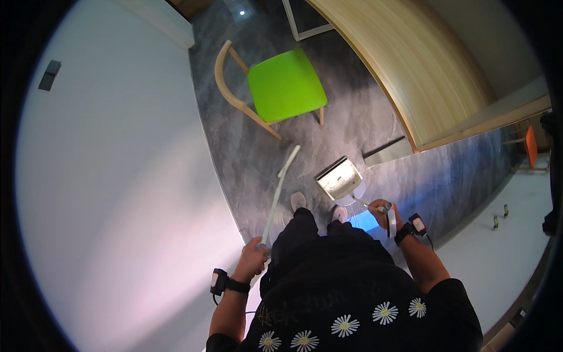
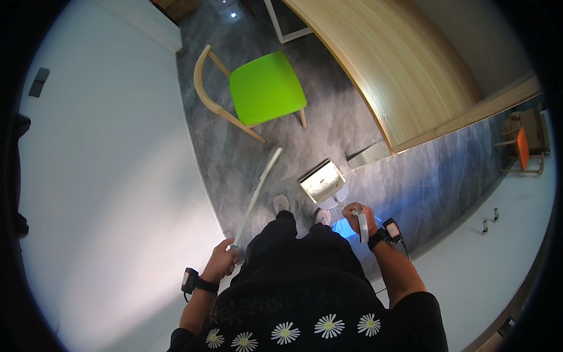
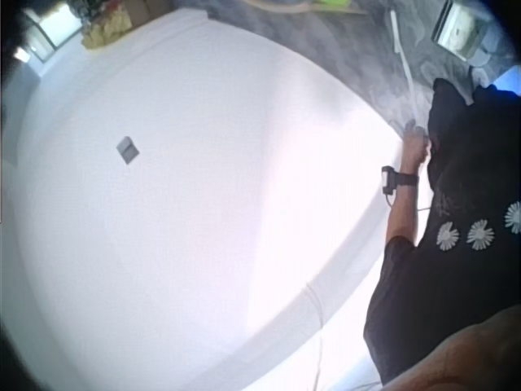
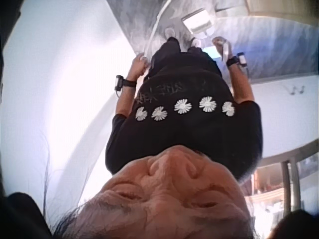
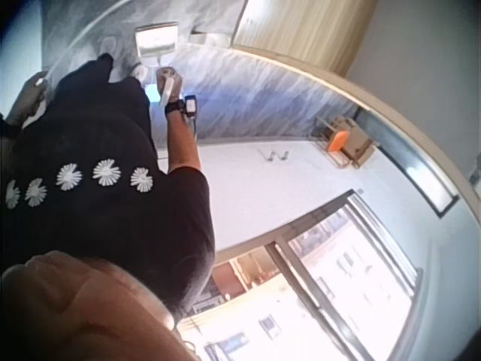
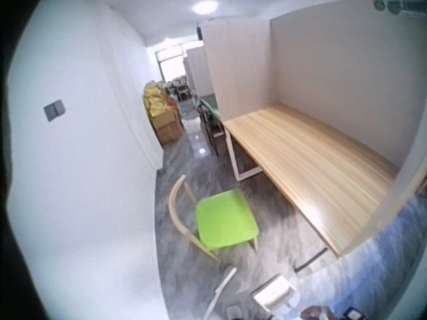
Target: The person sweeps a tiled floor using a broom and dustpan, moving debris into the dustpan and walking through a room with chairs, tables, and stacked packages. The person continues sweeping different areas and eventually places the broom and dustpan against a wall.
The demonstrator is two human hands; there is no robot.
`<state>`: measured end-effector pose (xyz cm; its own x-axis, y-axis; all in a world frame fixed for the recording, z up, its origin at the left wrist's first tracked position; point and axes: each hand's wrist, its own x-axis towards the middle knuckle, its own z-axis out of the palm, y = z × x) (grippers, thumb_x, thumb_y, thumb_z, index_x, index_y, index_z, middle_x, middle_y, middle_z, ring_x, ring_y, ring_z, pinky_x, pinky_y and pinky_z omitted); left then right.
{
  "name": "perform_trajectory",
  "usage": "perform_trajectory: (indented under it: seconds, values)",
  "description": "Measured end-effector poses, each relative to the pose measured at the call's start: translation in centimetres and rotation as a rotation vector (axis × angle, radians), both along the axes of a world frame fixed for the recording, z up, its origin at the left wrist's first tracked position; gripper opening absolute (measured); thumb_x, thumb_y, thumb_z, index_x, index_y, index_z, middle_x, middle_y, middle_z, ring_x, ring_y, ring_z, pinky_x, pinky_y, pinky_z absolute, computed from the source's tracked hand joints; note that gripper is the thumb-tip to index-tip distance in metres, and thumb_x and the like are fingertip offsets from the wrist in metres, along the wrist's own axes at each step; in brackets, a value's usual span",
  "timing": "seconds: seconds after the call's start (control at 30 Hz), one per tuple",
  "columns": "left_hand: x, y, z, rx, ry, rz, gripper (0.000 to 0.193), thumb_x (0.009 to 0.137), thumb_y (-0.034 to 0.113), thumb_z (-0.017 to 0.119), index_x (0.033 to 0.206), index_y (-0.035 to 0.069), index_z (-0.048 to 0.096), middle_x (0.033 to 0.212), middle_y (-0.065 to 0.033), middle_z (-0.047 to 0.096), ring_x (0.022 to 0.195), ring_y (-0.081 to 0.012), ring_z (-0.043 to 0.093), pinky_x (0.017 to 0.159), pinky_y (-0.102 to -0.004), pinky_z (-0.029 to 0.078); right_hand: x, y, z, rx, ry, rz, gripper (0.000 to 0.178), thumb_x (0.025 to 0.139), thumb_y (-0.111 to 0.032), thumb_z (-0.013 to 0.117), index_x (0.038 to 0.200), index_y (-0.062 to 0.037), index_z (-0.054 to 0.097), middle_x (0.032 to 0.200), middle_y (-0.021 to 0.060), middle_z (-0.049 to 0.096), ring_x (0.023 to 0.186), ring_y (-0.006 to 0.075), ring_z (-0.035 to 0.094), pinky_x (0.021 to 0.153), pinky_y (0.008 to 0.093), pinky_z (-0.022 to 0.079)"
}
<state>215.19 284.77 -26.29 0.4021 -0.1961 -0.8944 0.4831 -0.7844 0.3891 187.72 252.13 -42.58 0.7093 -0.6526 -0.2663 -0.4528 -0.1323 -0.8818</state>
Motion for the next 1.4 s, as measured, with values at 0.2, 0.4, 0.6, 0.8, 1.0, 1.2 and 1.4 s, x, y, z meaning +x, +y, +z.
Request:
perform_trajectory:
  seconds: [0.2, 0.4, 0.6, 0.8, 1.0, 1.2, 1.4]
  values:
    - [7.8, 4.3, -0.3, -0.040, 0.005, 0.309, 0.053, 0.089, 0.012, 0.052, 0.140, 0.005, 0.041, 0.067, -0.0024, 0.051, 0.044, -0.0112, 0.044, 0.035, -0.0270, 0.030, 7.5, 5.1, 3.7, -0.013, -0.015, 0.139, 0.013, 0.085, -0.017, 0.068, 0.084, -0.0031, 0.067, 0.085, 0.0124, 0.070, 0.080, 0.0248, 0.068, 0.073, 0.0337, 0.053]
    - [19.9, 9.3, -0.6, -0.132, 0.001, 0.391, 0.029, 0.090, 0.013, 0.051, 0.119, 0.010, 0.051, 0.066, -0.0005, 0.051, 0.044, -0.0084, 0.043, 0.037, -0.0236, 0.032, 20.6, 9.9, 6.0, 0.084, -0.036, 0.211, 0.018, 0.085, -0.020, 0.067, 0.085, -0.0023, 0.067, 0.084, 0.0125, 0.069, 0.077, 0.0248, 0.068, 0.071, 0.0345, 0.053]
    - [29.9, 14.8, -1.0, -0.186, -0.001, 0.446, 0.038, 0.089, 0.013, 0.050, 0.127, 0.007, 0.048, 0.066, -0.0028, 0.051, 0.044, -0.0106, 0.044, 0.035, -0.0258, 0.032, 33.9, 14.5, 6.6, 0.007, -0.015, 0.346, 0.024, 0.087, -0.027, 0.063, 0.088, -0.0028, 0.068, 0.087, 0.0142, 0.068, 0.080, 0.0295, 0.067, 0.074, 0.0376, 0.053]
    - [35.4, 18.8, -1.1, -0.219, -0.030, 0.497, 0.028, 0.090, 0.014, 0.051, 0.117, 0.010, 0.049, 0.065, 0.0004, 0.049, 0.045, -0.0082, 0.043, 0.036, -0.0224, 0.032, 44.2, 18.4, 7.8, -0.092, -0.063, 0.459, 0.019, 0.088, -0.021, 0.065, 0.090, -0.0031, 0.069, 0.089, 0.0120, 0.069, 0.081, 0.0257, 0.067, 0.075, 0.0354, 0.053]
    - [37.3, 21.4, -1.2, -0.267, -0.042, 0.529, 0.037, 0.091, 0.014, 0.049, 0.127, 0.008, 0.047, 0.063, -0.0015, 0.049, 0.043, -0.0096, 0.043, 0.034, -0.0242, 0.033, 50.9, 20.9, 7.6, -0.073, -0.277, 0.542, 0.020, 0.090, -0.022, 0.062, 0.085, -0.0022, 0.065, 0.082, 0.0136, 0.065, 0.075, 0.0301, 0.064, 0.069, 0.0374, 0.051]
    - [38.1, 22.1, -2.2, -0.254, -0.051, 0.560, 0.036, 0.091, 0.013, 0.048, 0.127, 0.008, 0.047, 0.063, -0.0001, 0.048, 0.043, -0.0086, 0.042, 0.034, -0.0238, 0.032, 54.8, 21.7, 6.3, -0.133, -0.297, 0.600, 0.025, 0.089, -0.019, 0.062, 0.072, -0.0024, 0.056, 0.072, 0.0137, 0.058, 0.067, 0.0294, 0.061, 0.062, 0.0394, 0.048]
    - [39.2, 21.7, -2.9, -0.231, -0.046, 0.558, 0.041, 0.091, 0.013, 0.047, 0.132, 0.008, 0.044, 0.063, 0.0001, 0.047, 0.043, -0.0081, 0.042, 0.034, -0.0237, 0.032, 57.4, 21.3, 5.6, -0.186, -0.301, 0.612, 0.024, 0.088, -0.023, 0.060, 0.077, -0.0018, 0.061, 0.072, 0.0172, 0.060, 0.068, 0.0350, 0.062, 0.063, 0.0427, 0.049]
